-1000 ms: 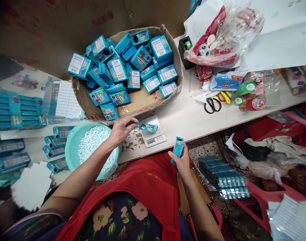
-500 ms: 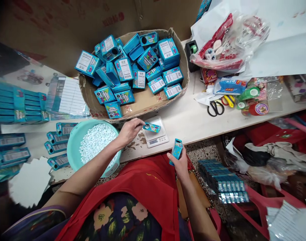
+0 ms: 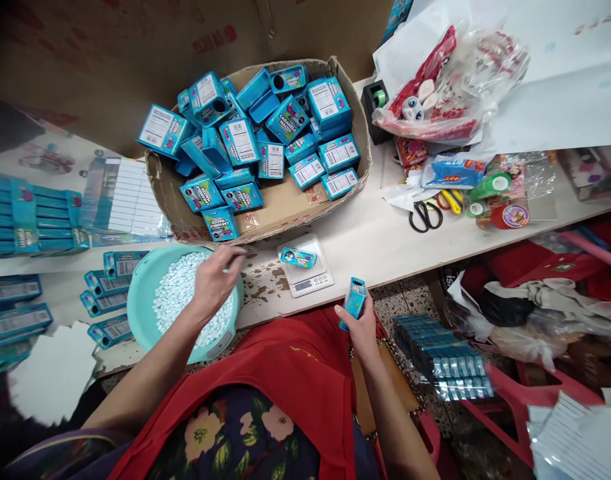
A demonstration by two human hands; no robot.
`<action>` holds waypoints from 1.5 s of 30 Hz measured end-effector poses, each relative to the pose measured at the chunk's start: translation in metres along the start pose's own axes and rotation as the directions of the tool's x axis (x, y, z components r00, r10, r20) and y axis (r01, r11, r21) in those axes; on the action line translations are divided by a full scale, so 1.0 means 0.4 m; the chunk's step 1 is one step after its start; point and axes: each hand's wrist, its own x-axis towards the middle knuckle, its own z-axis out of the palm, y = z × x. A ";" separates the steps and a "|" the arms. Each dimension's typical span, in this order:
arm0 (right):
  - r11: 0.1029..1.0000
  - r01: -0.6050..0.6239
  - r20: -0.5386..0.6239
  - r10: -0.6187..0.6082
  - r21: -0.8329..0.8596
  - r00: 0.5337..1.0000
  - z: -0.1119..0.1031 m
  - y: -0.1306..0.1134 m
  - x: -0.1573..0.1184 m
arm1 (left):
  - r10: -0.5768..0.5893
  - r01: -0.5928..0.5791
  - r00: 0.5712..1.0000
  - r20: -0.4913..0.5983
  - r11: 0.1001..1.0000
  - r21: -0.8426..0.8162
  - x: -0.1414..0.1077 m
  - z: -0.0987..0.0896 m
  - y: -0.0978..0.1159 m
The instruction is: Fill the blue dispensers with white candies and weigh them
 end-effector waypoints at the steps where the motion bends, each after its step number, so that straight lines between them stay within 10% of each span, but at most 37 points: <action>1: 1.000 -0.001 -0.001 0.001 -0.004 1.000 -0.003 -0.001 0.001 | -0.115 0.118 0.993 -0.035 0.989 0.093 -0.031 -0.012 -0.047; 4: 1.000 0.009 -0.010 -0.010 -0.005 1.000 -0.007 -0.001 0.008 | -0.430 0.397 0.903 0.011 0.843 0.362 -0.122 -0.017 -0.195; 7: 1.000 0.024 0.009 -0.024 -0.017 1.000 -0.002 -0.001 0.018 | -0.523 0.391 0.814 0.252 0.814 0.429 -0.184 0.014 -0.293; 16: 0.994 0.076 0.085 -0.069 -0.084 0.994 0.014 0.005 0.020 | -0.519 0.443 0.806 0.284 0.848 0.290 -0.225 0.008 -0.309; 20: 0.993 0.079 0.078 -0.072 -0.088 0.994 0.018 0.012 0.014 | -0.404 0.406 0.903 0.145 0.914 0.012 -0.198 -0.014 -0.223; 24: 0.997 0.073 0.081 -0.070 -0.037 0.994 0.018 0.022 0.014 | 0.028 -0.019 0.999 0.021 0.940 -0.339 -0.092 0.029 -0.034; 28: 0.998 0.055 0.061 -0.055 -0.013 0.997 0.005 0.032 0.011 | 0.349 -0.323 0.937 0.031 0.893 -0.315 0.022 0.107 0.081; 37: 0.964 0.029 0.286 -0.108 0.266 0.952 -0.040 0.021 -0.019 | 0.403 -0.443 0.838 0.367 0.896 0.029 0.059 0.176 0.115; 40: 0.986 0.115 0.361 -0.151 0.119 0.920 -0.048 0.004 0.000 | 0.310 -0.345 0.880 0.361 0.938 0.035 0.045 0.137 0.119; 43: 0.980 0.199 0.424 -0.192 0.029 0.885 -0.040 -0.013 0.027 | 0.118 -0.112 0.991 0.065 0.990 -0.088 -0.042 0.006 0.056; 45: 0.972 0.235 0.415 -0.208 -0.013 0.886 -0.018 -0.018 0.038 | -0.097 0.072 0.975 -0.198 0.989 -0.130 -0.146 -0.109 -0.027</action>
